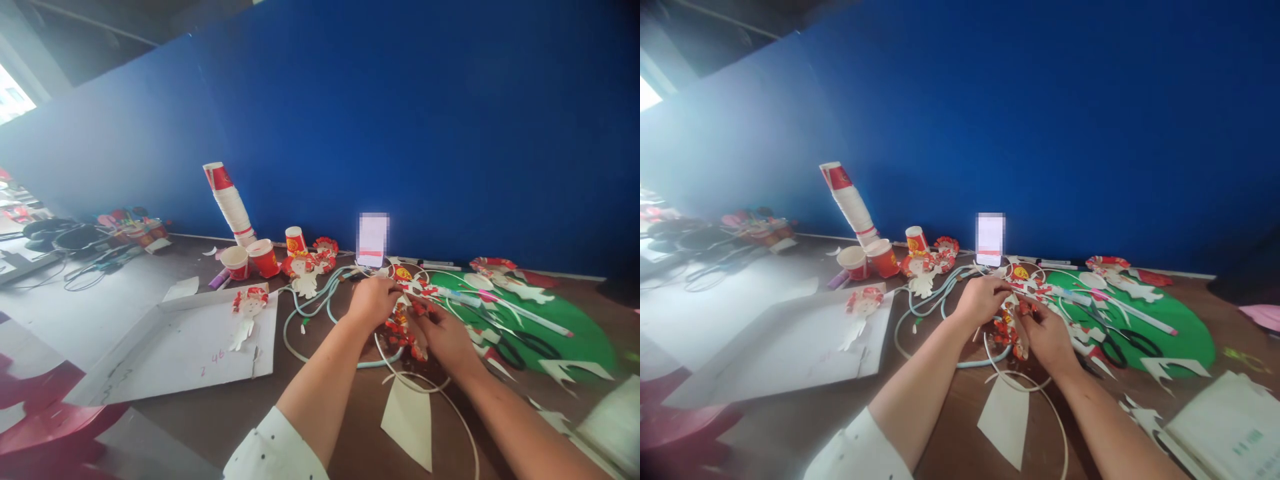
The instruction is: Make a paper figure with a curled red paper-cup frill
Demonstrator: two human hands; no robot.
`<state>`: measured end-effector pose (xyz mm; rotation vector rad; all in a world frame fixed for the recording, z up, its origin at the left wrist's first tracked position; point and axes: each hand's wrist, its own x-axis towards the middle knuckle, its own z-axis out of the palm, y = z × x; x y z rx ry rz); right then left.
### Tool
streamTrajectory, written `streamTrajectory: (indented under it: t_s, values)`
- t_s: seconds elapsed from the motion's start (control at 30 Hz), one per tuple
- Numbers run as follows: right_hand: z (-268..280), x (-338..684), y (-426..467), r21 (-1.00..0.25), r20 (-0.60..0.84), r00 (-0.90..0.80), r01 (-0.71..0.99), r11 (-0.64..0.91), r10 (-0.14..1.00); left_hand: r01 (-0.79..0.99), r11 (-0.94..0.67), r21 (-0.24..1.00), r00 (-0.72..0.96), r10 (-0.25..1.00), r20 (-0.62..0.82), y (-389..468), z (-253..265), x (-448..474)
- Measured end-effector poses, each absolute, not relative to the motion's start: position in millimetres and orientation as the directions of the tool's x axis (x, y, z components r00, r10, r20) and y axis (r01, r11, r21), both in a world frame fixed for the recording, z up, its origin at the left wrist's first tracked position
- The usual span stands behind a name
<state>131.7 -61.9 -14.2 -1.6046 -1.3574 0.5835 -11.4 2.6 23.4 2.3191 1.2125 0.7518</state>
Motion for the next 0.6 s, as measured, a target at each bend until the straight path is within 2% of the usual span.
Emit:
streamTrajectory:
  t_s: [0.13, 0.27, 0.6]
  values:
    - [-15.1, 133.6, -60.8, -0.866, 0.179, 0.290, 0.499, 0.011, 0.940, 0.651, -0.602, 0.463, 0.497, 0.799, 0.339, -1.2, 20.2, -6.9]
    - [-14.9, 134.6, -61.6, -0.862, 0.198, 0.301, 0.507, 0.019, 0.933, 0.682, -0.606, 0.408, 0.496, 0.794, 0.351, -7.2, 19.3, -3.7]
    - [-15.5, 136.6, -62.5, -0.875, 0.144, 0.339, 0.482, -0.040, 0.930, 0.639, -0.625, 0.448, 0.567, 0.777, 0.274, -6.1, 20.8, -1.6]
